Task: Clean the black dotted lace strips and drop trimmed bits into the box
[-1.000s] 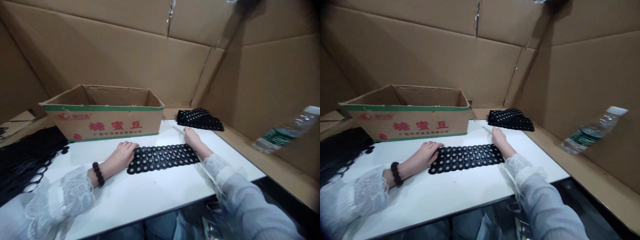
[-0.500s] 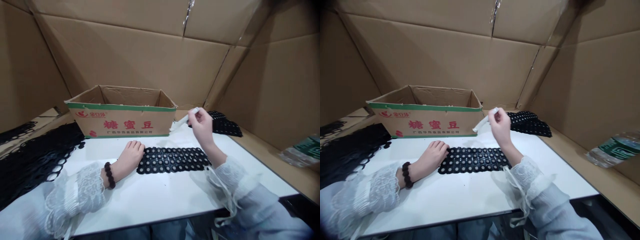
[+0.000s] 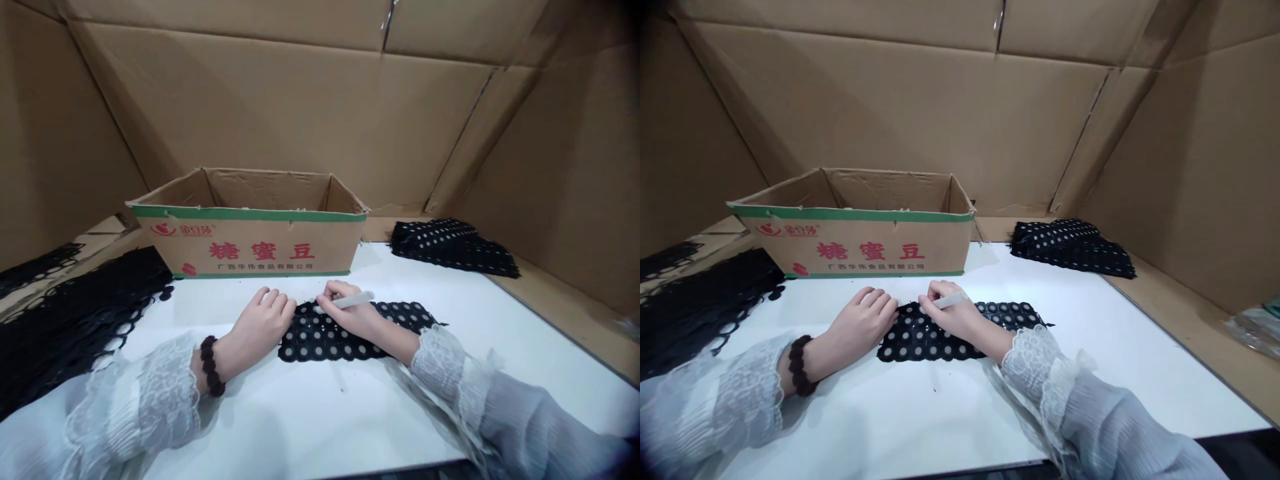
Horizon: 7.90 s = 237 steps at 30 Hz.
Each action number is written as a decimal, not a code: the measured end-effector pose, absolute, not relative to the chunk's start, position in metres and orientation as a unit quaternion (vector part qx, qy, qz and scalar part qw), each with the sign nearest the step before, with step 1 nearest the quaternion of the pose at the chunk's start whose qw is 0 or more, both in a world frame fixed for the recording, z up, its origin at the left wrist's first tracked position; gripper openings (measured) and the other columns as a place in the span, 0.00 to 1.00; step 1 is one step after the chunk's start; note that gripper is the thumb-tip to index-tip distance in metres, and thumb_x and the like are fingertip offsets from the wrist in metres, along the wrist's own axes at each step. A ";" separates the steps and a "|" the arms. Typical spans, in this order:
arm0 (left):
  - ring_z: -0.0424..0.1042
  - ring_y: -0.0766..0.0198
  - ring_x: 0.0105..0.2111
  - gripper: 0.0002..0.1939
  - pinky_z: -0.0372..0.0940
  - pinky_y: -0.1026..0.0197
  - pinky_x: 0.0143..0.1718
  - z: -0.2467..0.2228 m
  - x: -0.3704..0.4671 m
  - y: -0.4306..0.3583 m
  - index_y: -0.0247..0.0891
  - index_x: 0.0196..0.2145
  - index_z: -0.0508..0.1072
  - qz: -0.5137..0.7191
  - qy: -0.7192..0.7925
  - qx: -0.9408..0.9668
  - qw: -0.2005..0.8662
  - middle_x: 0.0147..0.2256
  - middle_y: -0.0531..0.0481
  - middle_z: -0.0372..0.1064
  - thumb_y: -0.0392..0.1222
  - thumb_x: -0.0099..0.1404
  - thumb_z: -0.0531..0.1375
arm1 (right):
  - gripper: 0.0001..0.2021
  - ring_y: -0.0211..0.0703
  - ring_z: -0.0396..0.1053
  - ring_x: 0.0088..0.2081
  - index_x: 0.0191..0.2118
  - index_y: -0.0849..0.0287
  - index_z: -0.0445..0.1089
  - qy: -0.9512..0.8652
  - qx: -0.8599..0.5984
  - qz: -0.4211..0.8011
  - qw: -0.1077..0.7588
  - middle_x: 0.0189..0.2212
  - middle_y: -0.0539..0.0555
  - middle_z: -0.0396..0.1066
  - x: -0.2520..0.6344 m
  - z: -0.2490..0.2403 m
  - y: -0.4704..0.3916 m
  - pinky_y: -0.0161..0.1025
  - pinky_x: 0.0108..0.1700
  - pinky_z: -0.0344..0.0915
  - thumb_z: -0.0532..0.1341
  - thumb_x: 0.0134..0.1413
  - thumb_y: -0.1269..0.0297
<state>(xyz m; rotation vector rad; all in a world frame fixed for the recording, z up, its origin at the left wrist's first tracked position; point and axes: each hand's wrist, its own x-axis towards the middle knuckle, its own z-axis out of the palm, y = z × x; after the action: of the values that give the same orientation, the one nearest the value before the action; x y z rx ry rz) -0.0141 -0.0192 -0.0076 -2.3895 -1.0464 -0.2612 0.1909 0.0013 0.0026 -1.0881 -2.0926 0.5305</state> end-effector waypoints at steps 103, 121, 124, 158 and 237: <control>0.53 0.72 0.21 0.14 0.49 0.68 0.22 -0.003 -0.022 -0.007 0.36 0.24 0.58 -0.366 -0.466 -0.693 -0.410 0.20 0.58 0.53 0.47 0.60 0.55 | 0.05 0.38 0.63 0.37 0.29 0.58 0.65 -0.774 -0.412 0.235 0.419 0.32 0.51 0.60 0.143 -0.012 0.010 0.37 0.43 0.60 0.57 0.52 0.64; 0.55 0.70 0.24 0.06 0.51 0.67 0.25 -0.009 -0.028 -0.003 0.36 0.23 0.59 -0.330 -0.471 -0.733 -0.363 0.22 0.57 0.55 0.36 0.55 0.53 | 0.05 0.41 0.62 0.38 0.27 0.59 0.63 -0.821 -0.357 0.289 0.341 0.25 0.51 0.64 0.154 -0.011 0.023 0.38 0.42 0.61 0.54 0.53 0.69; 0.58 0.69 0.26 0.06 0.53 0.66 0.27 -0.007 -0.026 -0.005 0.36 0.25 0.61 -0.335 -0.465 -0.740 -0.353 0.24 0.56 0.58 0.39 0.58 0.53 | 0.04 0.41 0.63 0.39 0.28 0.58 0.64 -0.809 -0.353 0.294 0.367 0.26 0.51 0.64 0.155 -0.013 0.024 0.37 0.41 0.61 0.55 0.53 0.68; 0.62 0.66 0.28 0.13 0.56 0.65 0.29 -0.002 -0.026 -0.007 0.35 0.27 0.66 -0.317 -0.452 -0.748 -0.368 0.26 0.53 0.64 0.48 0.62 0.52 | 0.05 0.40 0.63 0.35 0.29 0.60 0.65 -0.855 -0.337 0.281 0.275 0.28 0.52 0.65 0.163 0.000 0.025 0.38 0.41 0.61 0.57 0.52 0.65; 0.65 0.68 0.30 0.16 0.59 0.66 0.30 -0.012 -0.022 -0.028 0.41 0.38 0.55 -0.461 -0.496 -0.564 -0.473 0.31 0.55 0.66 0.40 0.55 0.58 | 0.11 0.40 0.57 0.36 0.25 0.58 0.57 -0.861 -0.362 0.257 0.248 0.29 0.50 0.59 0.154 0.001 0.004 0.38 0.40 0.54 0.50 0.57 0.62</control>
<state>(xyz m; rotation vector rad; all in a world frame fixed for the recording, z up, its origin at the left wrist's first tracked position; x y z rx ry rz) -0.0217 -0.0277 -0.0124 -2.6411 -2.3226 -2.1598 0.1541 0.0037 0.0011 -0.9865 -2.3463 0.6992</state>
